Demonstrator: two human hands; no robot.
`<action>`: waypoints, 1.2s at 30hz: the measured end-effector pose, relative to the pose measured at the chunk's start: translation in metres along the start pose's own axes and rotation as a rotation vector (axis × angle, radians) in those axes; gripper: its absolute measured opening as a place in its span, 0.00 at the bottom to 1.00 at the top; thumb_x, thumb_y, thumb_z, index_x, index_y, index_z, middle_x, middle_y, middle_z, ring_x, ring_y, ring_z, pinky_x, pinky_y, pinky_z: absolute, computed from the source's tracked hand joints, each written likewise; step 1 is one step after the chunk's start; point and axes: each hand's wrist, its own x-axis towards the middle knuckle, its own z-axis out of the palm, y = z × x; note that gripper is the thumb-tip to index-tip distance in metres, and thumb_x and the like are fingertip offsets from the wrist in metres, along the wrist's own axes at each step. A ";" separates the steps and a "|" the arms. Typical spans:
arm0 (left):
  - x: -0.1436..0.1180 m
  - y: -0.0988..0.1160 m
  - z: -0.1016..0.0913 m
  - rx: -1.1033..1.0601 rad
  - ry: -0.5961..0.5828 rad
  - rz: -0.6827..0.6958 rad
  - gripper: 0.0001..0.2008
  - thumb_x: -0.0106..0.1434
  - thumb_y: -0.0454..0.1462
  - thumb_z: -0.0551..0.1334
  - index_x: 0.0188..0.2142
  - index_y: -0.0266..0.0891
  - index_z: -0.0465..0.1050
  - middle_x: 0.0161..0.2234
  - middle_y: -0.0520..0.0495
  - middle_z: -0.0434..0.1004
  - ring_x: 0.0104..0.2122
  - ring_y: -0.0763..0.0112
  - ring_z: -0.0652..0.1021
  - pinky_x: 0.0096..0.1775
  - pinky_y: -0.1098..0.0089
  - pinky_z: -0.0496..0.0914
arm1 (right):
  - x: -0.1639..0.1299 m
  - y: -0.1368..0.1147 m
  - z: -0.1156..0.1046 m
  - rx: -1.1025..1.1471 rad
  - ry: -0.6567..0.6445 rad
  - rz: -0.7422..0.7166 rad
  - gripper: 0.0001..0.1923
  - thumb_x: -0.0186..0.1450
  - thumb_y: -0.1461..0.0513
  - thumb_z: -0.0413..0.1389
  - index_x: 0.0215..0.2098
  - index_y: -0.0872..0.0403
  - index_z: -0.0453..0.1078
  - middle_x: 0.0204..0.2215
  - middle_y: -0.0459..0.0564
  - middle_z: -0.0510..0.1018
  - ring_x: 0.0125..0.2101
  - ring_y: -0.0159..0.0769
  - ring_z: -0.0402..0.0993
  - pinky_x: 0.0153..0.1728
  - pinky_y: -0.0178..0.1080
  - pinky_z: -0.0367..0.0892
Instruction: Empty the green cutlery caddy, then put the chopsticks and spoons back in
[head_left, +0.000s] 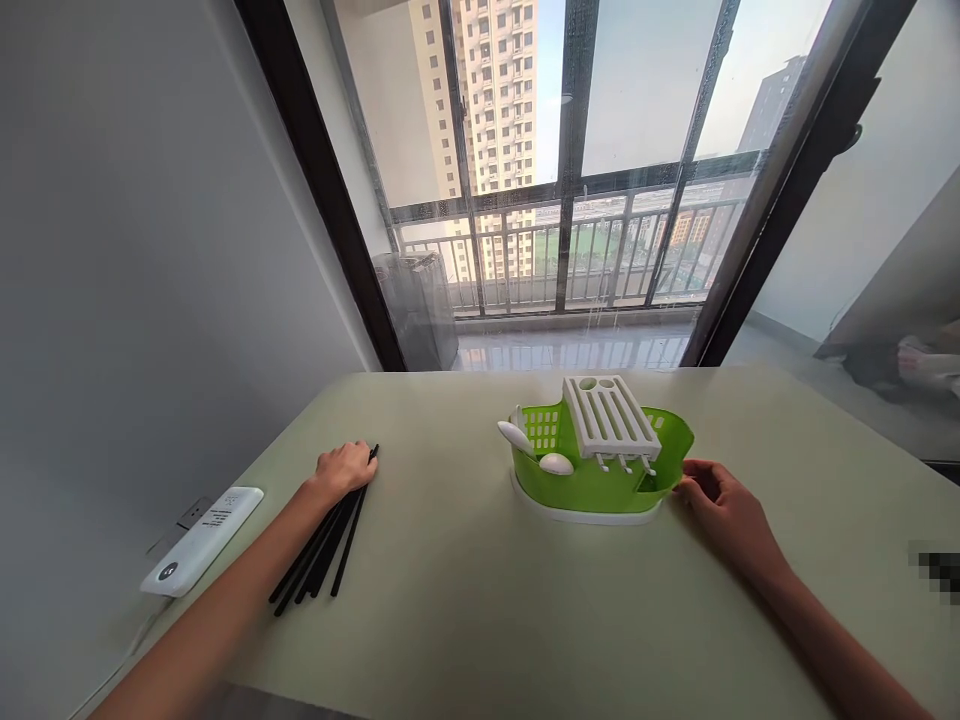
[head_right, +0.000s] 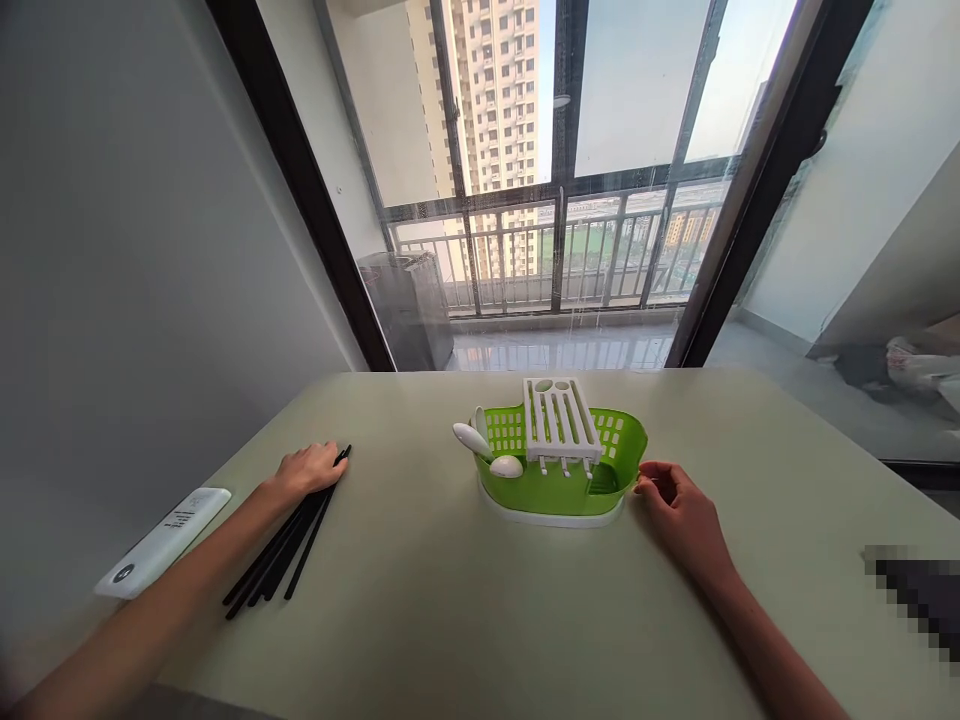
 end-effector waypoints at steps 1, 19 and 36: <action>0.000 0.001 -0.002 -0.007 0.010 0.001 0.18 0.71 0.43 0.63 0.57 0.38 0.71 0.55 0.41 0.74 0.49 0.59 0.79 0.49 0.54 0.77 | 0.000 0.000 0.000 0.003 -0.002 -0.002 0.22 0.58 0.46 0.54 0.44 0.50 0.72 0.36 0.51 0.84 0.36 0.45 0.80 0.42 0.45 0.70; -0.089 0.149 -0.068 -0.845 0.332 0.771 0.33 0.76 0.55 0.38 0.67 0.40 0.60 0.67 0.39 0.66 0.66 0.57 0.68 0.63 0.57 0.64 | 0.000 -0.003 0.002 0.014 -0.010 -0.044 0.19 0.61 0.48 0.54 0.43 0.50 0.71 0.35 0.50 0.84 0.38 0.45 0.81 0.44 0.45 0.70; -0.102 0.176 -0.070 -0.770 0.469 1.135 0.38 0.55 0.54 0.73 0.60 0.41 0.69 0.56 0.37 0.76 0.52 0.54 0.79 0.52 0.59 0.74 | 0.000 -0.004 0.006 0.022 0.006 -0.076 0.18 0.61 0.48 0.54 0.41 0.50 0.72 0.37 0.51 0.84 0.37 0.44 0.81 0.42 0.43 0.72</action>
